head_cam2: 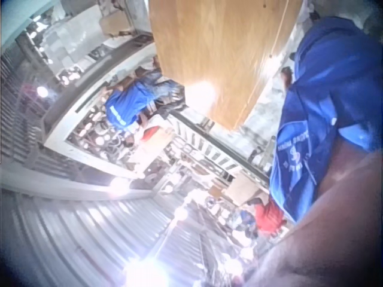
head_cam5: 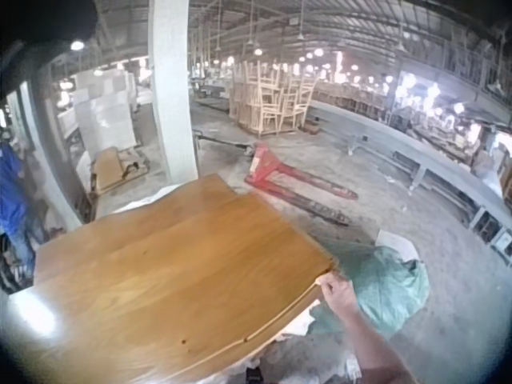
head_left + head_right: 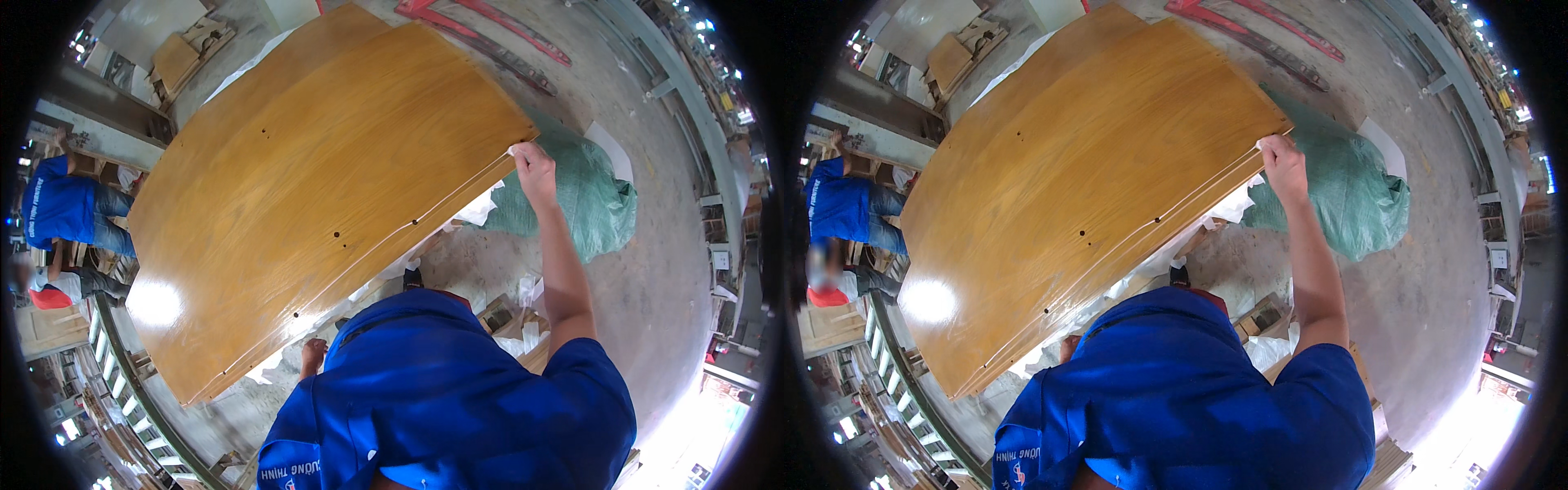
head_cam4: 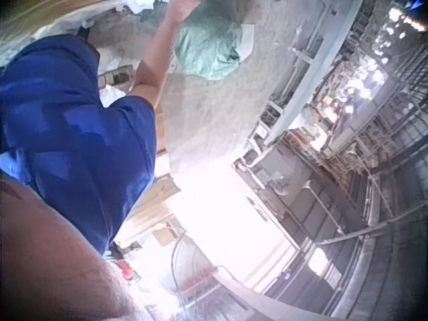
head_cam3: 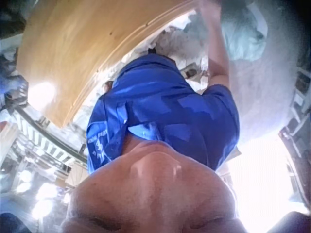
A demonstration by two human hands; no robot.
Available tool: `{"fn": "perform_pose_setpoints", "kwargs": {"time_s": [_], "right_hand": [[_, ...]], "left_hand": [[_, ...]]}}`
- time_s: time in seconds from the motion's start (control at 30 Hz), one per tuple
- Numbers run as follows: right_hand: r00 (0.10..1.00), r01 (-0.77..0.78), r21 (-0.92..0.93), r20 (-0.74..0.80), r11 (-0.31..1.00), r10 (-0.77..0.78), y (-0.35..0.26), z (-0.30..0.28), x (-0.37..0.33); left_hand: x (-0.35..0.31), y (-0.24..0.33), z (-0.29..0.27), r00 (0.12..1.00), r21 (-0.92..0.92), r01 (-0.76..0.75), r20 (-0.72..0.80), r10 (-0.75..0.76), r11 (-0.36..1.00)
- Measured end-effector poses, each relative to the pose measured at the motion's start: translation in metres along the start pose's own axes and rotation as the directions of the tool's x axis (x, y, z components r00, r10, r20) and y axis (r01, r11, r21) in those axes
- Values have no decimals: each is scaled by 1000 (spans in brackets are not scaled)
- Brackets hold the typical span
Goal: The person wipes the surface of wooden panels on a roller conveyor using a small cloth. They move along the line, wiping multiple panels one at a time, then stack the finished panels on a nearby table.
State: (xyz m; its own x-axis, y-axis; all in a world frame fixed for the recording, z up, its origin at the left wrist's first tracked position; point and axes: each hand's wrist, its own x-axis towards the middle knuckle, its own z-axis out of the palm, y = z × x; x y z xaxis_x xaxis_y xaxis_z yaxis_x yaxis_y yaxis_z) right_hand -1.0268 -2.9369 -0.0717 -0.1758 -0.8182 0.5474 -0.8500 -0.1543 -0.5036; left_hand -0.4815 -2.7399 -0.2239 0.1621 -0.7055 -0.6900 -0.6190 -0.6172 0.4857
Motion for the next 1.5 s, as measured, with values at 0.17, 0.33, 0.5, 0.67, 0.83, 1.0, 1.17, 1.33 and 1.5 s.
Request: {"fn": "perform_pose_setpoints", "kwargs": {"time_s": [0.17,0.33,0.5,0.67,0.83,1.0,1.17,1.33,1.5], "right_hand": [[996,-85,-12,-36,996,85,29,-12,15],[999,-29,-13,-27,999,29,42,-10,19],[1000,-20,-5,-2,1000,20,51,-11,21],[999,-40,-49,-32,998,39,59,-16,25],[999,-46,-50,-18,998,45,70,-20,29],[934,-356,69,22,932,356,76,-18,37],[755,-591,711,320,382,573,76,-15,69],[796,-532,793,351,296,492,60,20,116],[798,-590,735,469,334,378,52,62,166]], "left_hand": [[-4,8,4,1000,56,13,-7,-12,998],[3,8,15,998,103,-51,26,49,993],[7,4,29,999,230,29,-45,-19,973],[7,11,27,998,90,59,2,-59,994],[3,16,21,998,146,-56,41,50,988],[-4,20,22,998,31,-35,44,33,999],[-10,28,24,999,-76,42,7,-41,996],[-20,22,34,993,-114,93,-67,-101,989],[-40,10,43,978,-152,162,-104,-179,975]]}}
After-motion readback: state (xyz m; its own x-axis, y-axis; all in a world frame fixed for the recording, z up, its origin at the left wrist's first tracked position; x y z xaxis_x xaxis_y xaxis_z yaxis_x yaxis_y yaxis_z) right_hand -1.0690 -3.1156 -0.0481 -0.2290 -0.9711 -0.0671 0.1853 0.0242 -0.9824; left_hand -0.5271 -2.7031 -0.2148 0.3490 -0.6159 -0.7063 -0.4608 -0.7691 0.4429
